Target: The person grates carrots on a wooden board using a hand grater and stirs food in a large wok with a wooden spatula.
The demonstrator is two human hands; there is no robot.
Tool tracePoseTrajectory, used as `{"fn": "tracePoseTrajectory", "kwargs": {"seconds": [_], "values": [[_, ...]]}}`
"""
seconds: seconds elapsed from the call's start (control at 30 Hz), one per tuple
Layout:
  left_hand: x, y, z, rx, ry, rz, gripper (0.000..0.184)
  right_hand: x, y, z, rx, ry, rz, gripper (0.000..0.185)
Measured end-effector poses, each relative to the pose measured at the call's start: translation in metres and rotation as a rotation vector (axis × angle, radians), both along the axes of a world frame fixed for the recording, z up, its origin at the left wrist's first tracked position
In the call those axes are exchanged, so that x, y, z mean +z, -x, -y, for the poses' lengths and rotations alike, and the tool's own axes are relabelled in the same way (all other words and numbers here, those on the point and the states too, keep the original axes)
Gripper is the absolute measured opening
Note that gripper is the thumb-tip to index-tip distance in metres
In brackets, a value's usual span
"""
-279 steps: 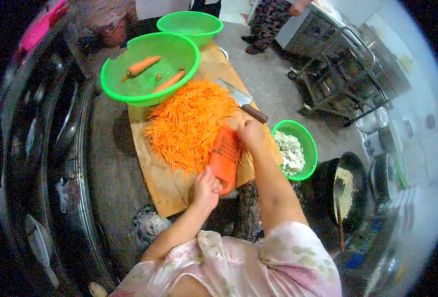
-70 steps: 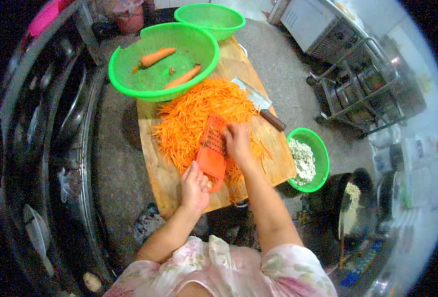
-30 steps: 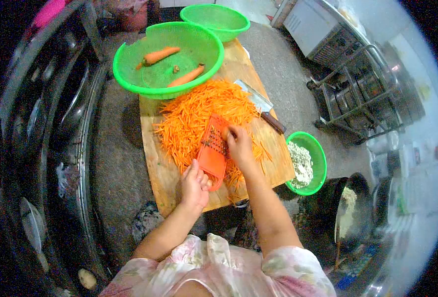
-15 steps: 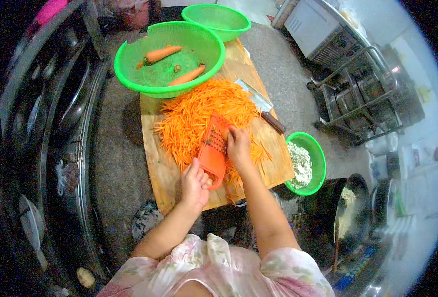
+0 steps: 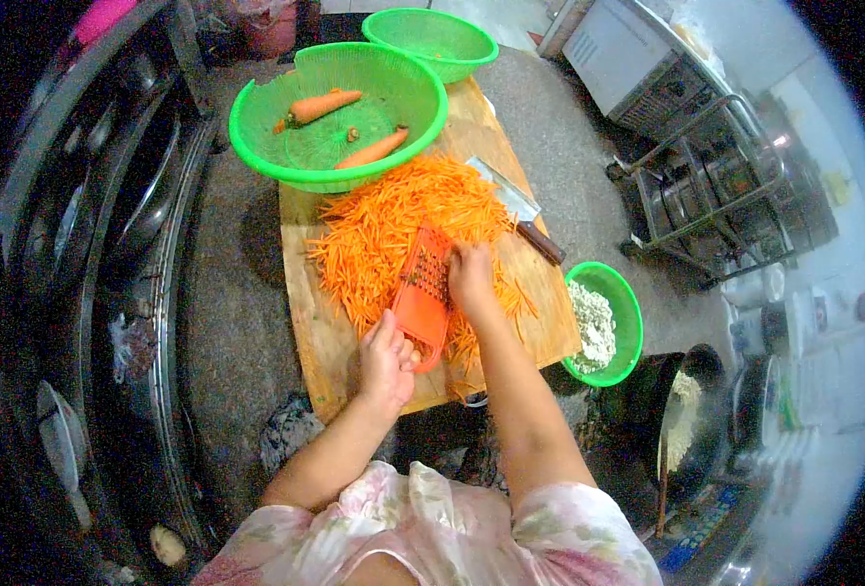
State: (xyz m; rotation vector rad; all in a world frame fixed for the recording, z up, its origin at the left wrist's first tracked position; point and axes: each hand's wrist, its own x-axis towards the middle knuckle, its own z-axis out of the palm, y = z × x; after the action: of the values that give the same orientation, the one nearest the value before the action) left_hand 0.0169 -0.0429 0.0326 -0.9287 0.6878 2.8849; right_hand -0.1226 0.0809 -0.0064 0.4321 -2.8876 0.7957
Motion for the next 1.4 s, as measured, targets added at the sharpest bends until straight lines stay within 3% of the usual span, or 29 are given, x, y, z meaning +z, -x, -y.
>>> {"fn": "tracePoseTrajectory", "kwargs": {"seconds": [0.1,0.2,0.3,0.6,0.9,1.03,1.13,1.33,1.4], "values": [[-0.002,-0.002,0.001,-0.002,-0.007,-0.016,0.031,0.031,-0.065,0.007,0.075,0.13,-0.13,0.011],[-0.001,-0.001,0.001,-0.001,-0.008,-0.03,0.031,0.057,-0.101,0.015,0.032,0.269,-0.074,0.01],[0.0,-0.001,0.001,-0.001,-0.007,-0.013,0.031,0.056,-0.094,0.014,-0.029,0.309,0.073,0.012],[0.0,-0.001,-0.002,-0.006,-0.043,-0.001,0.031,0.013,-0.037,0.015,-0.002,0.198,-0.221,0.01],[-0.001,-0.001,0.002,-0.008,-0.031,-0.02,0.029,-0.017,0.025,0.004,-0.07,0.116,-0.128,0.01],[-0.001,0.0,0.004,-0.003,-0.033,0.005,0.029,-0.006,0.01,0.002,-0.031,0.173,-0.194,0.017],[-0.005,0.0,0.004,-0.002,-0.034,-0.039,0.029,0.026,-0.028,0.011,-0.112,0.21,0.015,0.02],[0.0,0.001,0.002,0.009,-0.002,0.004,0.031,-0.007,-0.034,0.002,-0.062,0.4,-0.085,0.017],[0.0,0.0,0.002,0.008,-0.01,-0.002,0.031,-0.004,-0.035,0.0,-0.049,0.327,-0.099,0.019]]}}
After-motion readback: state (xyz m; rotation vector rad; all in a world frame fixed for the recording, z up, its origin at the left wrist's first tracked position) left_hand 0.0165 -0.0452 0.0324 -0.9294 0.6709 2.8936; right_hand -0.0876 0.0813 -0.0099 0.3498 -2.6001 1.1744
